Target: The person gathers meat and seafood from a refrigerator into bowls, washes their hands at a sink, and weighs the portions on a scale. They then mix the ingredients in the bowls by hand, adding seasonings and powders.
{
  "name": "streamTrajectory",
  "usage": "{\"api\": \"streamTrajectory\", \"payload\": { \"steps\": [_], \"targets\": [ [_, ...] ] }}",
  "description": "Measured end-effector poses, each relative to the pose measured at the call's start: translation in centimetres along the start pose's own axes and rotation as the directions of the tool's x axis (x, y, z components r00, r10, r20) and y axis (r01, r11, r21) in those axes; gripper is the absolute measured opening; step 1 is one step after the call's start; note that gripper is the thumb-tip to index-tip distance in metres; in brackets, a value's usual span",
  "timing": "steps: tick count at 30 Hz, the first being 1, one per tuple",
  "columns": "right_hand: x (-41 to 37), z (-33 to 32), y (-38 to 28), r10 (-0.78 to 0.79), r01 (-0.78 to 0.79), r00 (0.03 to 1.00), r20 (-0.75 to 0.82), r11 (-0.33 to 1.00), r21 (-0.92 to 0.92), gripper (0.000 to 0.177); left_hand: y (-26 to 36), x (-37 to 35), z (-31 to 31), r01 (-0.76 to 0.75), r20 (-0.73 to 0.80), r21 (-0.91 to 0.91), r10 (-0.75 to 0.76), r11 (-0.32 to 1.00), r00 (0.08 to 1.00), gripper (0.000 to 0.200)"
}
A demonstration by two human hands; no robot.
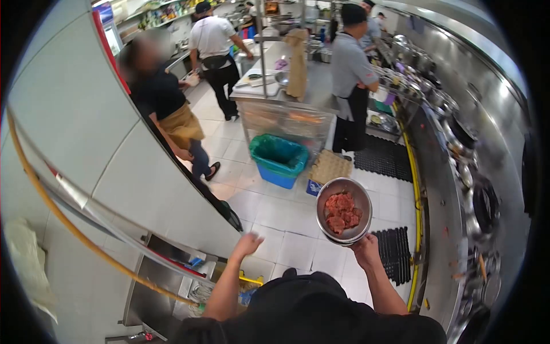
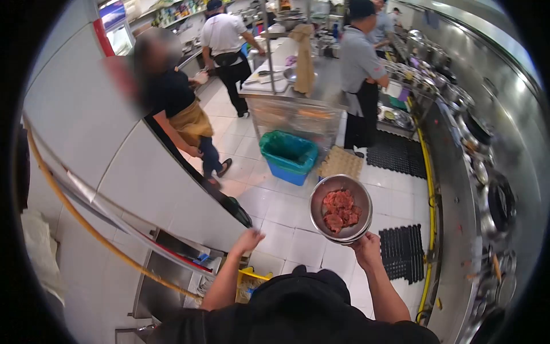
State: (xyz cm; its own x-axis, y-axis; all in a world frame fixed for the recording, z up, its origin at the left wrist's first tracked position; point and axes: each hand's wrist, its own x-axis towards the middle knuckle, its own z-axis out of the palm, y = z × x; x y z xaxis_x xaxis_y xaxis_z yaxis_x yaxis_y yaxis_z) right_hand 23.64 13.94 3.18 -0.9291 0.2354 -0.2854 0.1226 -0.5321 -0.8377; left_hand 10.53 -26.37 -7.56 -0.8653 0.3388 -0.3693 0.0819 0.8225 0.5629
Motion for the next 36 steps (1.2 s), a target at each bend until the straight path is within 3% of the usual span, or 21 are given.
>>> {"api": "streamTrajectory", "payload": {
  "steps": [1,2,5,6,8,10,11,12,14,16,18,20,23,24,27,28,30,33,35,36],
  "targets": [
    [2.7,1.5,-0.6,-0.007,0.007,1.0,0.003,1.0,0.004,0.023,2.7,2.7,-2.9,-0.139,-0.217,-0.128,0.109,0.982,0.97,0.05],
    [5.4,3.1,-1.0,-0.017,0.016,1.0,0.007,1.0,0.015,0.024,4.7,6.7,-6.3,-0.139,-0.15,-0.19,0.111,0.972,0.982,0.051],
    [13.3,7.1,-2.5,-0.003,0.004,1.0,0.01,0.996,-0.087,0.024,8.9,16.2,-13.8,-0.346,-0.312,-0.239,0.266,0.907,0.912,0.038],
    [16.1,8.4,-3.0,0.004,-0.001,1.0,0.02,0.993,-0.117,0.023,9.1,19.2,-15.8,-0.336,-0.323,-0.233,0.253,0.912,0.912,0.038],
    [22.7,10.4,-2.5,0.018,-0.007,0.998,0.066,0.985,-0.172,0.022,8.5,25.2,-19.5,-0.322,-0.321,-0.349,0.211,0.88,0.923,0.037],
    [29.4,13.6,-2.2,0.04,-0.014,0.994,0.105,0.973,-0.23,0.022,4.7,31.7,-21.5,-0.34,-0.343,-0.328,0.224,0.881,0.912,0.04],
    [32.4,15.8,-1.8,0.054,-0.024,0.99,0.133,0.975,-0.22,0.021,2.9,33.7,-22.7,-0.135,-0.187,-0.474,0.05,0.87,0.981,0.04],
    [34.9,17.6,-1.6,0.077,-0.045,0.986,0.15,0.977,-0.207,0.021,1.2,35.3,-23.8,0.097,0.009,-0.576,-0.113,0.811,0.994,0.04],
    [40.4,20.9,-0.2,0.111,-0.081,0.985,0.136,0.975,-0.205,0.021,-2.1,37.9,-26.4,0.156,0.004,-0.639,-0.199,0.753,0.98,0.036],
    [44.9,25.7,-0.5,0.207,-0.162,0.955,0.214,0.964,-0.21,0.023,-4.3,40.2,-29.9,0.162,0.033,-0.69,-0.194,0.705,0.98,0.035],
    [49.0,29.6,0.1,0.225,-0.196,0.954,0.196,0.968,-0.158,0.025,-6.3,42.8,-32.8,0.124,-0.008,-0.751,-0.196,0.648,0.981,0.035],
    [52.9,34.2,0.3,0.158,-0.128,0.955,0.252,0.983,-0.133,0.026,-7.9,46.5,-35.3,0.114,-0.014,-0.74,-0.185,0.663,0.983,0.037],
    [58.5,38.3,2.4,0.181,-0.145,0.96,0.213,0.974,-0.174,0.025,-10.4,51.4,-36.6,0.151,0.066,-0.846,-0.18,0.511,0.981,0.037],
    [59.8,41.1,2.1,0.152,-0.136,0.969,0.194,0.986,-0.092,0.023,-10.7,53.8,-37.3,0.147,0.075,-0.842,-0.157,0.519,0.985,0.037],
    [64.7,44.5,2.9,0.072,-0.083,0.978,0.195,0.995,0.052,0.022,-11.5,58.5,-38.4,0.24,0.155,-0.922,-0.279,0.302,0.948,0.033],
    [65.7,46.4,2.3,0.035,-0.059,0.978,0.204,0.992,0.112,0.023,-11.7,59.7,-39.3,0.247,0.164,-0.92,-0.274,0.303,0.948,0.033],
    [67.9,49.2,1.4,0.005,-0.018,0.991,0.137,0.995,0.094,0.021,-11.4,62.7,-42.2,0.187,0.096,-0.953,-0.347,0.238,0.933,0.023],
    [71.6,50.8,1.7,-0.035,0.034,0.999,0.037,0.999,0.035,0.019,-10.7,66.2,-47.0,-0.068,-0.139,-0.975,-0.338,0.213,0.931,0.021],
    [74.6,50.5,2.6,-0.027,0.028,0.999,0.02,0.998,-0.063,0.019,-8.7,67.9,-51.8,-0.269,-0.291,-0.956,-0.268,0.115,0.918,0.031],
    [75.7,51.1,2.7,-0.014,0.014,1.0,-0.002,0.998,-0.054,0.019,-7.9,68.7,-54.3,-0.334,-0.34,-0.941,-0.151,0.061,0.928,0.04]
  ]
}}
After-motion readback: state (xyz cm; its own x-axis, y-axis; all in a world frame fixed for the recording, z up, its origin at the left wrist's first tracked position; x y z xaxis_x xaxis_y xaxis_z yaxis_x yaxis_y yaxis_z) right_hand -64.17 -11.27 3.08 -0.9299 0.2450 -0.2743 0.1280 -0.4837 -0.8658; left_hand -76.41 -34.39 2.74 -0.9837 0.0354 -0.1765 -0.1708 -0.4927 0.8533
